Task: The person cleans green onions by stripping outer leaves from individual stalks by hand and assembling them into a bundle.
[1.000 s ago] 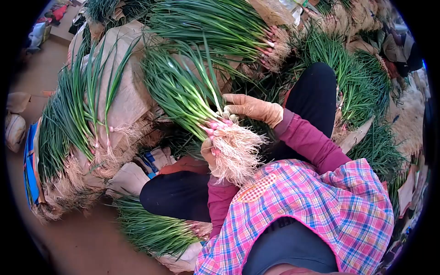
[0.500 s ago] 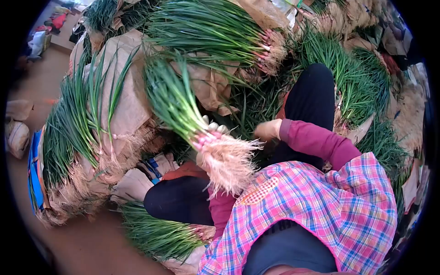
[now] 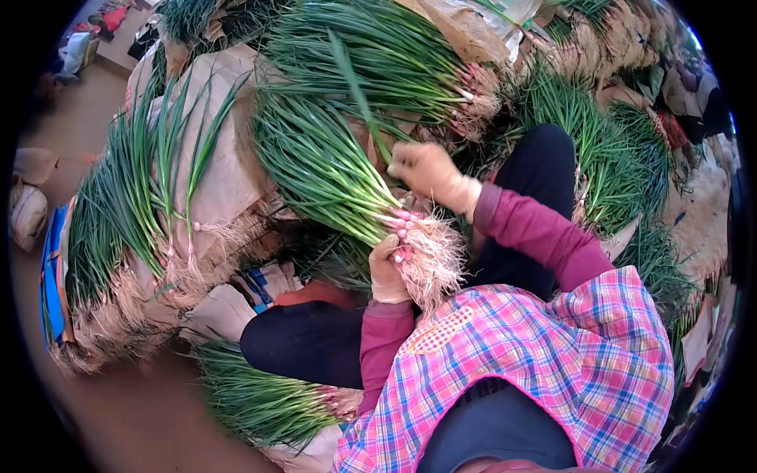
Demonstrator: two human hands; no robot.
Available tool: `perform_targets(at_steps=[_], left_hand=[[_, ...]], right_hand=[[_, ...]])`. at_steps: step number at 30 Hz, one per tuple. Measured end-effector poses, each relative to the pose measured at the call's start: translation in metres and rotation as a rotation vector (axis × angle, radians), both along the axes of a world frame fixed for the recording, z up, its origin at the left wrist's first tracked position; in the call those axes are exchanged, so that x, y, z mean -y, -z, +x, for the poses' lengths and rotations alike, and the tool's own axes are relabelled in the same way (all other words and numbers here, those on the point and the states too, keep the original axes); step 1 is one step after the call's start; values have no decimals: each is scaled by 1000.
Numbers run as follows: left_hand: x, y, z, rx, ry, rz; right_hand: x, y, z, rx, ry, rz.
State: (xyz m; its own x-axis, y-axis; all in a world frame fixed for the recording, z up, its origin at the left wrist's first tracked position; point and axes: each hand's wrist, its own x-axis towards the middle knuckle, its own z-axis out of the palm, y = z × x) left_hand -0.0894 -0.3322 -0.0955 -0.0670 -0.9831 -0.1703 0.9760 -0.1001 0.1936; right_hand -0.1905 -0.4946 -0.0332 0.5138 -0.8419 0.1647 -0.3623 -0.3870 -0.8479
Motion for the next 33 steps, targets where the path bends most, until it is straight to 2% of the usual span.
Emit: perform_targets(at_steps=[1, 4, 5, 6, 7, 8, 9, 11, 13, 15, 16, 17, 18, 19, 20, 21, 22, 23, 25, 27, 28, 29, 31, 32, 33], left_hand=[[-5, 53, 8, -51, -39, -138], [1, 37, 6, -158, 52, -216], [1, 4, -3, -67, -8, -54], [1, -22, -9, 26, -72, 102], [2, -36, -14, 28, -72, 101], [3, -47, -17, 41, -119, 50], [4, -51, -18, 53, -168, -4], [6, -46, -12, 74, -145, -21], [2, -37, -8, 105, -109, -30], [3, -42, -14, -1, -129, -49], [6, -41, -15, -25, -111, -71], [8, -39, -13, -46, -91, -94], [3, -35, -7, -37, -71, 11], [2, -29, -9, -37, -104, -11], [3, -34, -9, -8, -106, -30], [2, -36, -8, 17, -107, -39], [1, -33, -4, -7, -42, -47], [0, -34, -5, 18, -76, 53], [2, -6, -5, 60, -122, 79], [3, -7, -8, 82, -108, 145], [0, -8, -9, 105, -101, 199], [-2, -5, -7, 110, -85, 203], [-3, 1, -1, 151, -44, 80], [-3, -19, -4, 78, -39, 28], [-3, -23, -3, -18, -38, -7]], right_hand=[[-12, 12, 3, -140, -43, -176], [-15, 23, 6, -129, -85, -292], [-12, 30, 6, -128, -74, -284], [-8, 39, 8, 74, 48, 27], [0, 46, 10, 274, 164, 335], [15, 51, 1, 95, 171, 308], [27, 66, -9, -116, 15, -42], [48, 74, -27, -384, 21, -500], [96, 22, -38, -476, 367, -410], [136, -15, -46, -725, 519, -566], [146, -15, -47, -717, 520, -566], [155, -14, -47, -786, 378, -363], [159, -18, -44, -844, 229, -169], [142, -8, -44, -645, 174, -357], [97, -53, -34, -311, 167, 437], [88, -20, -32, 14, -33, 589], [53, -25, -31, 106, -156, 671], [28, -1, -21, 70, -153, 496], [-4, 18, -12, 132, -189, 895], [-9, 22, -2, 370, -36, 850], [-7, 22, -3, 410, 17, 903], [-10, 25, 3, 406, 37, 823], [-21, 26, 3, 469, 98, 794], [-23, 18, -1, 504, 119, 971], [-17, 36, -2, 603, 163, 1119]])
